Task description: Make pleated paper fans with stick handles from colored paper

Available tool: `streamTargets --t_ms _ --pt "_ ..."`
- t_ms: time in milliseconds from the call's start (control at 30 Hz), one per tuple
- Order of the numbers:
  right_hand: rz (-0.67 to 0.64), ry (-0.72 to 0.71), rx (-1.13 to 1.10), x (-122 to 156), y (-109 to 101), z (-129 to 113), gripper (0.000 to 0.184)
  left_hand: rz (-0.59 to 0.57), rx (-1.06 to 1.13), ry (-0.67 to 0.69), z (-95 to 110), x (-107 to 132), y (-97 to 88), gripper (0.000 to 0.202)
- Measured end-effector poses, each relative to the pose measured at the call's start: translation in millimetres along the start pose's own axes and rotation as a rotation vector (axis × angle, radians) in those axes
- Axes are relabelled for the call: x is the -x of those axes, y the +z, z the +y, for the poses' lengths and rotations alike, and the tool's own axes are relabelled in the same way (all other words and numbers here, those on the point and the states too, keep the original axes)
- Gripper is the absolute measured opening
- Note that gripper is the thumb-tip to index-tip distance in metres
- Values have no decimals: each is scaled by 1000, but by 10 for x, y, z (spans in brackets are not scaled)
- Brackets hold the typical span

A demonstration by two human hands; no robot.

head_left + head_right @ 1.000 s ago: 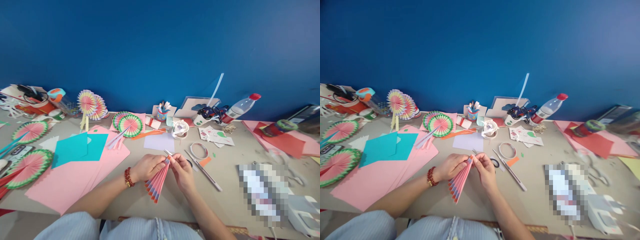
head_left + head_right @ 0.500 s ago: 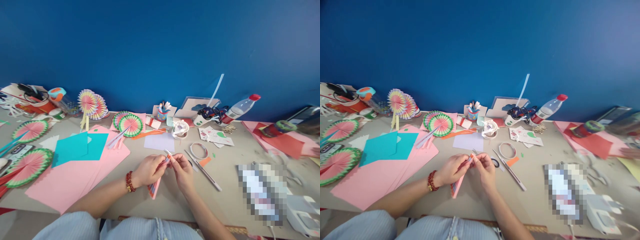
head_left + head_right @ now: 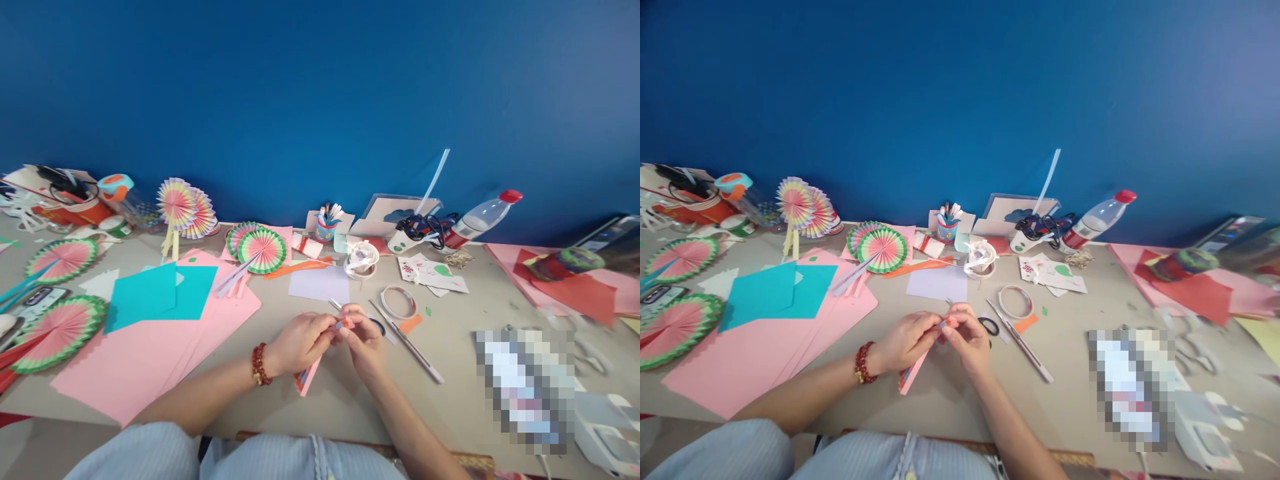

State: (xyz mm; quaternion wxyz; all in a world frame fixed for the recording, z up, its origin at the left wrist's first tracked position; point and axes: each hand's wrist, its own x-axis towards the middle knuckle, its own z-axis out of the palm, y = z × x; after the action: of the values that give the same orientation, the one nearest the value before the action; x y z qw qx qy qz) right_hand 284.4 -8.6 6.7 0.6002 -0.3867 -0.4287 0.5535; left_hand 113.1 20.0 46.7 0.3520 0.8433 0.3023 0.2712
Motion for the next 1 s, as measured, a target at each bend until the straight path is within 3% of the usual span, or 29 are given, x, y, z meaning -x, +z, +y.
streamTargets --t_ms 167,400,567,700,767,1000 --pt "31 -82 88 -13 -51 13 8 74 -100 -54 8 -11 1 15" --pt "-2 -62 85 -14 -37 8 12 132 -103 13 -47 -14 49 23" --pt "9 -69 72 -31 -64 -21 15 97 -155 -10 20 -4 -21 16" --pt "79 -129 -44 -82 -132 -51 19 64 -148 -7 120 -22 -152 58" --pt "103 -128 -81 -102 -151 -79 21 33 -159 -27 150 -25 -187 70" --pt "98 -94 -158 -107 -171 -139 26 20 -166 -48 170 1 -183 65"
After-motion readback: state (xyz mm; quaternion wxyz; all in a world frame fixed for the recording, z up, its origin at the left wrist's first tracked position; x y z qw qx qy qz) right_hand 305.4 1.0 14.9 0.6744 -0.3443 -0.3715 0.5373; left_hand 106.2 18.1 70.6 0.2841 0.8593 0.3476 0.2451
